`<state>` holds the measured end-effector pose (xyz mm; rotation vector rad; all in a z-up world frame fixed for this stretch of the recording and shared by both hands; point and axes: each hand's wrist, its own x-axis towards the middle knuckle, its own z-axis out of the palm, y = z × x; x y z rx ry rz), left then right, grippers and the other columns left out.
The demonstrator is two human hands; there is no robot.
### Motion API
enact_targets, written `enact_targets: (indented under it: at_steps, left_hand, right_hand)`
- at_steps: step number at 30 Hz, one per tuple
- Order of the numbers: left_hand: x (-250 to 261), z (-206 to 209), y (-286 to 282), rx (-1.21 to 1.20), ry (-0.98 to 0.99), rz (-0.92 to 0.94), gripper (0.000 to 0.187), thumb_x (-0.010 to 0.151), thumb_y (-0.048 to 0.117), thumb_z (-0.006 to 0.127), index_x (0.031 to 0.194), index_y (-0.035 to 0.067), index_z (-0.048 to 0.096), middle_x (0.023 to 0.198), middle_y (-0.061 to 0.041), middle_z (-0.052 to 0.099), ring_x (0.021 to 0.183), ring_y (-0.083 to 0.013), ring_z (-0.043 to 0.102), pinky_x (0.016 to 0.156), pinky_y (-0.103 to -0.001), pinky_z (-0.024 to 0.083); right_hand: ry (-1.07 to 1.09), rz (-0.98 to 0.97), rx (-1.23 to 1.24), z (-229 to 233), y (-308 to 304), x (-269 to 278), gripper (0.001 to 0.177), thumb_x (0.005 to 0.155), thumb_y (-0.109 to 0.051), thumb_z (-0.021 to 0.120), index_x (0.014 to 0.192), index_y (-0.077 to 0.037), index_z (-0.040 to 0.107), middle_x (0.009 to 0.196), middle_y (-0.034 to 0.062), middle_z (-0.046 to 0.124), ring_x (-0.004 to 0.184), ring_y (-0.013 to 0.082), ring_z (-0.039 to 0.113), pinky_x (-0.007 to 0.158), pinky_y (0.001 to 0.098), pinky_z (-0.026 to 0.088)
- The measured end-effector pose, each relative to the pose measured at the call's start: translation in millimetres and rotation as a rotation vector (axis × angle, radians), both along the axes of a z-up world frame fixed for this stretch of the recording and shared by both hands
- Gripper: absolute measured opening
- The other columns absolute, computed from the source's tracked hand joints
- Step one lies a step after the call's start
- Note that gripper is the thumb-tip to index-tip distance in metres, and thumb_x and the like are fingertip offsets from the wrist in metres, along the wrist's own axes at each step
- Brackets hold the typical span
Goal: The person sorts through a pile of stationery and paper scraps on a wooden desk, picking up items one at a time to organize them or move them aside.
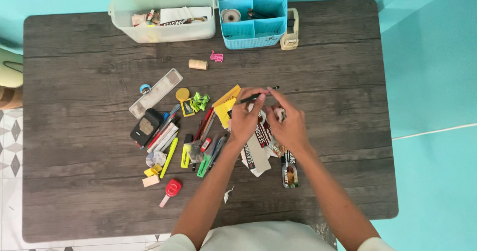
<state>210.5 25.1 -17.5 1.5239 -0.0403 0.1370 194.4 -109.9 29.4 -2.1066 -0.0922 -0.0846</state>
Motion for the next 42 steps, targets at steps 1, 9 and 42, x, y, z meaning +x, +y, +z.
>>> enact_targets:
  at_steps: [1, 9, 42]
  left_hand:
    - [7, -1, 0, 0.031, 0.000, -0.001, 0.015, 0.102, 0.011, 0.064, 0.114, 0.004, 0.071, 0.113, -0.007, 0.064, 0.100, -0.0149, 0.065, 0.088, -0.028, 0.053]
    - [69, 0, 2, 0.156, -0.098, 0.027, 0.018, 0.102, 0.010, 0.067, 0.117, 0.004, 0.072, 0.115, -0.011, 0.062, 0.109, -0.0206, 0.064, 0.096, -0.032, 0.053]
    - [217, -48, 15, 0.764, -0.275, 0.247, 0.042, 0.096, 0.022, 0.077, 0.136, 0.018, 0.067, 0.141, -0.006, 0.056, 0.132, -0.0292, 0.050, 0.111, -0.048, 0.034]
  right_hand:
    - [-0.102, 0.021, -0.017, -3, 2, 9, 0.051, 0.091, -0.002, 0.069, 0.141, -0.009, 0.061, 0.099, 0.0134, 0.076, 0.086, 0.0212, 0.077, 0.073, 0.0348, 0.058]
    - [-0.309, 0.000, -0.046, -36, 8, 87, 0.029, 0.098, 0.000, 0.068, 0.127, -0.005, 0.066, 0.106, 0.0169, 0.075, 0.092, 0.0289, 0.077, 0.075, 0.0372, 0.059]
    - [-0.278, 0.114, -0.283, -79, 4, 254, 0.040, 0.092, -0.008, 0.077, 0.131, -0.007, 0.070, 0.106, 0.0099, 0.065, 0.084, 0.0269, 0.071, 0.069, 0.0369, 0.059]
